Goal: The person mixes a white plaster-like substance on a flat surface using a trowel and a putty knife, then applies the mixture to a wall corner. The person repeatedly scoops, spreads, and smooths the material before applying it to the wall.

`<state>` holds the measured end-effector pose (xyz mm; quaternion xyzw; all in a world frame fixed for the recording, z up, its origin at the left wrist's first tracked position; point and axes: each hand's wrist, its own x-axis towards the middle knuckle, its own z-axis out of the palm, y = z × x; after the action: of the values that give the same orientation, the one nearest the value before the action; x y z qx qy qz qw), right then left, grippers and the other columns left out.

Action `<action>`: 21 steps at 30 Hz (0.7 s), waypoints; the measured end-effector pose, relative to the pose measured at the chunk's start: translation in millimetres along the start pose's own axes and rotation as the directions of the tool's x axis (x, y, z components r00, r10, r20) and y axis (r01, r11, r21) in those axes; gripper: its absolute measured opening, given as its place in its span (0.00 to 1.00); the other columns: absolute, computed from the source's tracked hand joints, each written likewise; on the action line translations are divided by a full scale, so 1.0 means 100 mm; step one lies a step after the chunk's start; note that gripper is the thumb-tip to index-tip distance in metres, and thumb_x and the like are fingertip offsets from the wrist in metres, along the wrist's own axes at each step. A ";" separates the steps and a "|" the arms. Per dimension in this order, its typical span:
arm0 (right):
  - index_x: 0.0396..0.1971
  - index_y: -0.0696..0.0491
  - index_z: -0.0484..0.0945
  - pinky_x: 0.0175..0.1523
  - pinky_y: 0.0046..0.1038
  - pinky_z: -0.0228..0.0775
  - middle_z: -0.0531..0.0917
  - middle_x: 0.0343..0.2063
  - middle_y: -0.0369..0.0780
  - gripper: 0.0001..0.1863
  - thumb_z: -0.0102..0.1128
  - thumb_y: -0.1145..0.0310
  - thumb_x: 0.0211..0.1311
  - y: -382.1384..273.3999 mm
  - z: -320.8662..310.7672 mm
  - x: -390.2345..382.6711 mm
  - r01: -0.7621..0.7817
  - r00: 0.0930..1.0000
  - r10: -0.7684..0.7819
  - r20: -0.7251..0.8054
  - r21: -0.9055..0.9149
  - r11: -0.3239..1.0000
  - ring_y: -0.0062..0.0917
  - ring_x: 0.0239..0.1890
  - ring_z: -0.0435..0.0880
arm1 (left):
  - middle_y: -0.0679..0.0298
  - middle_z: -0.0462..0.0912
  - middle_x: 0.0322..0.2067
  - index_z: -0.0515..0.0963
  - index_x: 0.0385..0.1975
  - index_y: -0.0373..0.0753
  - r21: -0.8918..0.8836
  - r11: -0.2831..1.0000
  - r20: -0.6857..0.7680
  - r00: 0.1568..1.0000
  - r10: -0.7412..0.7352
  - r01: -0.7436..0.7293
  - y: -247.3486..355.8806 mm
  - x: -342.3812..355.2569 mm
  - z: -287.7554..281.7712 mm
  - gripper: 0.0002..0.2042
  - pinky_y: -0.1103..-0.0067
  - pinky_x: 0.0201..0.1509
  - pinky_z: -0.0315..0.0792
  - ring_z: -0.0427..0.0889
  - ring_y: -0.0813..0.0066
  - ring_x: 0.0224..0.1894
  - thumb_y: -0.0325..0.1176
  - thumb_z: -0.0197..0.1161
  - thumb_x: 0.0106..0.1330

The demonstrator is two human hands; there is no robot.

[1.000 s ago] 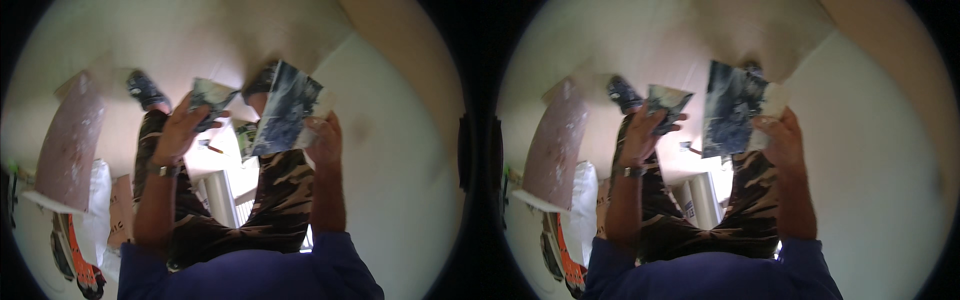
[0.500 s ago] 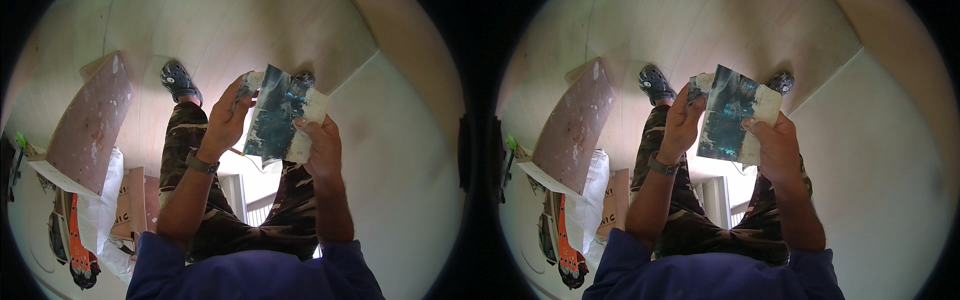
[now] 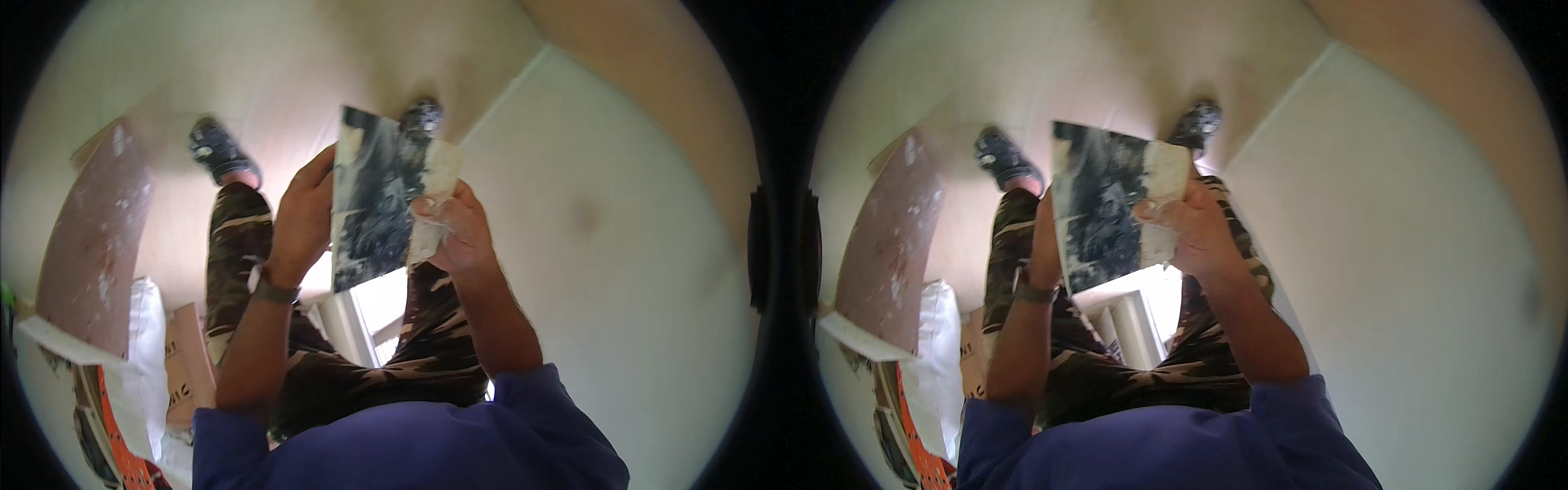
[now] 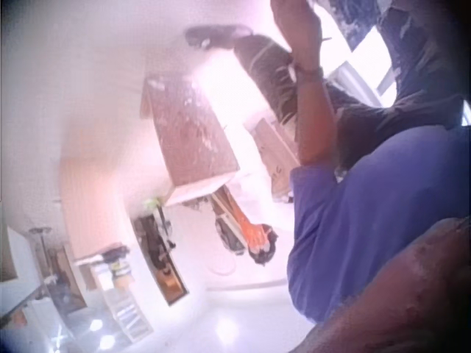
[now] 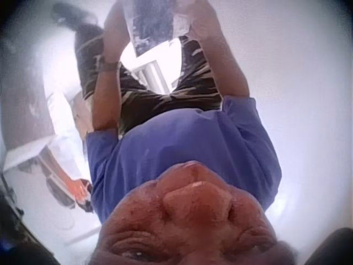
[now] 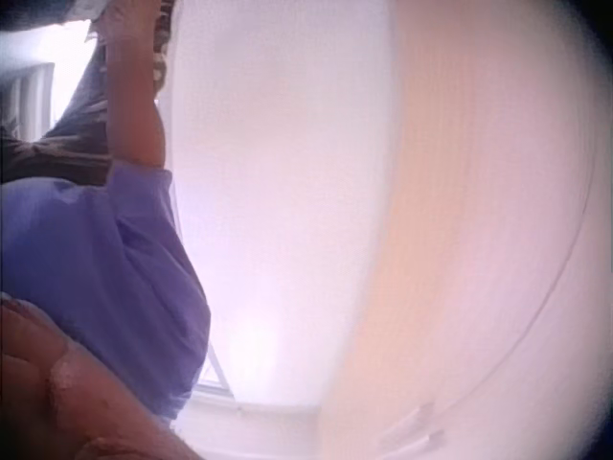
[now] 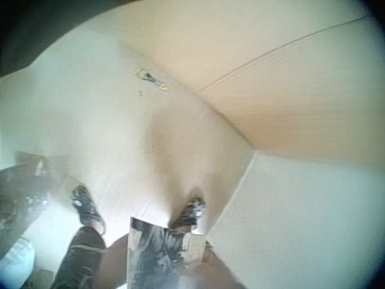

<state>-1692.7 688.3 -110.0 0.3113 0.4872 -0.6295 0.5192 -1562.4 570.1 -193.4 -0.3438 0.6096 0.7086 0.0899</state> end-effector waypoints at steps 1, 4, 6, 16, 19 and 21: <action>0.38 0.54 0.72 0.33 0.22 0.69 0.78 0.28 0.33 0.17 0.61 0.77 0.45 -0.10 -0.08 -0.01 -0.023 1.000 0.022 -0.021 -0.072 0.997 0.17 0.28 0.77 | 0.54 0.73 0.49 0.72 0.48 0.38 0.024 1.000 0.016 1.000 0.014 -0.014 -0.03 -0.01 0.04 0.20 0.73 0.55 0.67 0.72 0.59 0.51 0.17 0.50 0.54; 0.38 0.57 0.73 0.34 0.25 0.72 0.79 0.29 0.36 0.15 0.58 0.77 0.45 -0.46 -0.54 -0.08 0.033 0.999 -0.036 -0.024 -0.122 0.992 0.21 0.27 0.78 | 0.57 0.74 0.49 0.67 0.54 0.36 -0.205 0.978 0.015 0.999 -0.042 0.044 -0.11 0.00 -0.03 0.17 0.78 0.54 0.67 0.74 0.69 0.51 0.23 0.46 0.65; 0.37 0.60 0.72 0.36 0.27 0.74 0.79 0.30 0.39 0.16 0.55 0.77 0.43 -0.86 -0.83 -0.17 0.073 0.997 -0.072 0.014 -0.171 0.983 0.24 0.29 0.79 | 0.58 0.75 0.46 0.65 0.54 0.35 -0.526 0.834 0.006 0.981 -0.192 0.166 -0.08 0.01 -0.16 0.16 0.78 0.49 0.71 0.76 0.72 0.47 0.30 0.48 0.67; 0.36 0.58 0.75 0.41 0.24 0.69 0.79 0.27 0.38 0.13 0.51 0.75 0.49 -2.57 -1.65 -0.34 -0.224 0.919 -0.302 -0.254 -0.966 0.131 0.22 0.32 0.78 | 0.52 0.76 0.43 0.63 0.53 0.28 -0.428 0.851 0.165 0.952 -0.257 0.304 0.19 -0.17 -0.36 0.16 0.77 0.44 0.72 0.78 0.64 0.44 0.27 0.45 0.66; 0.41 0.54 0.74 0.45 0.29 0.68 0.79 0.33 0.40 0.15 0.50 0.76 0.51 -2.71 -1.45 0.22 -0.187 0.960 -0.278 0.026 -0.682 -0.708 0.29 0.38 0.77 | 0.50 0.76 0.42 0.63 0.52 0.27 -0.336 0.881 0.154 0.943 -0.296 0.332 0.11 -0.32 -0.50 0.18 0.76 0.44 0.72 0.79 0.64 0.42 0.29 0.46 0.65; 0.42 0.52 0.74 0.45 0.32 0.68 0.79 0.38 0.41 0.16 0.49 0.78 0.51 -2.85 -1.74 0.61 -0.035 0.978 -0.109 0.177 -0.375 -0.926 0.33 0.43 0.75 | 0.50 0.76 0.41 0.62 0.53 0.27 -0.318 0.880 0.132 0.936 -0.327 0.353 0.06 -0.42 -0.59 0.18 0.76 0.44 0.71 0.78 0.65 0.40 0.31 0.47 0.65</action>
<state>-2001.6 826.2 -140.0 -0.4726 0.7561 0.3180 0.3224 -1511.4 526.1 -165.0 -0.4289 0.4060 0.7877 0.1755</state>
